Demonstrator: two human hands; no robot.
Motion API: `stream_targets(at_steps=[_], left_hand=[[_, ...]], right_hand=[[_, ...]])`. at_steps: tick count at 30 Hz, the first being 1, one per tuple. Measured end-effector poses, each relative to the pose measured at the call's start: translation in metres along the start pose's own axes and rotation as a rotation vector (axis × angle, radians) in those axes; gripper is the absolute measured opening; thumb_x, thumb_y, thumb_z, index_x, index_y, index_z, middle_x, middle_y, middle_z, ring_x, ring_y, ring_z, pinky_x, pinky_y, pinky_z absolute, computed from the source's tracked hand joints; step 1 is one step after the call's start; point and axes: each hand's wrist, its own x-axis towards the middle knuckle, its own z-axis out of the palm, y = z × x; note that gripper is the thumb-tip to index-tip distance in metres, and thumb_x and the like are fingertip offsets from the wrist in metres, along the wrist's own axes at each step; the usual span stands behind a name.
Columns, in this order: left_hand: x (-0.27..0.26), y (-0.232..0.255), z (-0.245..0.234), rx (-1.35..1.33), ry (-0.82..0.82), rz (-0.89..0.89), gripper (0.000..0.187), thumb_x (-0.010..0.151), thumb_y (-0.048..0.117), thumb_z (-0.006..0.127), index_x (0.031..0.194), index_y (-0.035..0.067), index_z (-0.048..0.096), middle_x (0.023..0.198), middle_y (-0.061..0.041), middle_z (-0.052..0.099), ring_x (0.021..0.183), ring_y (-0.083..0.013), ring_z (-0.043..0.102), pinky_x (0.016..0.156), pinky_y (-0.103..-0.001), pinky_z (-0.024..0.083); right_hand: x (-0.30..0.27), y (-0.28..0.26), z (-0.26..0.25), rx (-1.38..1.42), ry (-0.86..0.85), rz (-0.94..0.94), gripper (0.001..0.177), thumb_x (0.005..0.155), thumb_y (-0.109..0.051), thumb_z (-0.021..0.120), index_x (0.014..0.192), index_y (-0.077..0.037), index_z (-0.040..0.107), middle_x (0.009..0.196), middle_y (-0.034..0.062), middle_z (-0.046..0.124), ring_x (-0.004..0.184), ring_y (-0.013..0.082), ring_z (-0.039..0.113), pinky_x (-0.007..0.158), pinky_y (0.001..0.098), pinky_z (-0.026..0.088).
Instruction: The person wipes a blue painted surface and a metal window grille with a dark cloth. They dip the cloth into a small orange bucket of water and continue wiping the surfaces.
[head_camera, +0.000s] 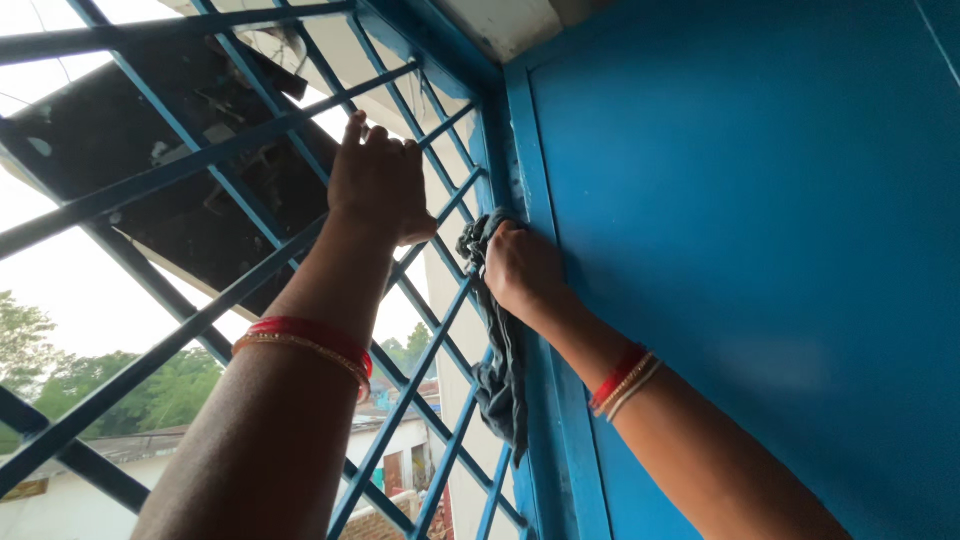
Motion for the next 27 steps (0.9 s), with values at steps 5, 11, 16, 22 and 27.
stream_targets(at_steps=[5, 11, 16, 22, 27], left_hand=[[-0.005, -0.001, 0.006, -0.025, -0.009, 0.045, 0.093, 0.077, 0.062, 0.073, 0.147, 0.005, 0.049, 0.140, -0.016, 0.059, 0.137, -0.0318, 0.048, 0.122, -0.049, 0.017], [-0.031, -0.018, 0.008, -0.300, 0.300, 0.022, 0.057, 0.083, 0.027, 0.067, 0.136, 0.009, 0.060, 0.148, -0.021, 0.048, 0.140, -0.0382, 0.039, 0.110, -0.051, 0.033], [-0.047, -0.023, -0.004, -0.115, 0.217, -0.016, 0.050, 0.081, 0.030, 0.073, 0.123, 0.004, 0.065, 0.129, -0.019, 0.057, 0.117, -0.0331, 0.054, 0.102, -0.049, 0.042], [-0.046, -0.022, -0.014, -0.068, 0.143, -0.013, 0.035, 0.079, 0.033, 0.077, 0.100, 0.006, 0.072, 0.106, -0.012, 0.065, 0.103, -0.0260, 0.058, 0.095, -0.043, 0.044], [-0.041, -0.028, -0.009, -0.056, -0.002, -0.023, 0.025, 0.083, 0.031, 0.074, 0.098, 0.011, 0.074, 0.092, -0.008, 0.069, 0.093, -0.0220, 0.063, 0.096, -0.039, 0.041]], right_hand=[[-0.048, 0.000, -0.003, 0.006, -0.095, -0.035, 0.016, 0.094, -0.013, 0.057, 0.101, 0.000, 0.063, 0.087, 0.0229, 0.074, 0.082, 0.0354, 0.075, 0.071, 0.0439, 0.062], [-0.112, -0.006, -0.034, 0.075, -0.268, -0.069, 0.027, 0.098, -0.028, 0.053, 0.099, -0.003, 0.065, 0.089, 0.0231, 0.073, 0.080, 0.0378, 0.074, 0.074, 0.0488, 0.060], [-0.076, 0.006, -0.066, 0.241, -0.191, 0.169, 0.035, 0.097, -0.036, 0.055, 0.097, -0.005, 0.070, 0.092, 0.0245, 0.073, 0.088, 0.0423, 0.071, 0.082, 0.0539, 0.057], [-0.002, -0.003, -0.082, 0.199, 0.143, 0.063, 0.044, 0.095, -0.038, 0.059, 0.122, -0.003, 0.063, 0.112, 0.0240, 0.061, 0.098, 0.0397, 0.064, 0.084, 0.0531, 0.052], [0.106, -0.031, -0.037, 0.258, 0.349, -0.028, 0.042, 0.092, -0.026, 0.064, 0.123, 0.001, 0.056, 0.118, 0.0268, 0.058, 0.103, 0.0366, 0.063, 0.084, 0.0470, 0.053]])
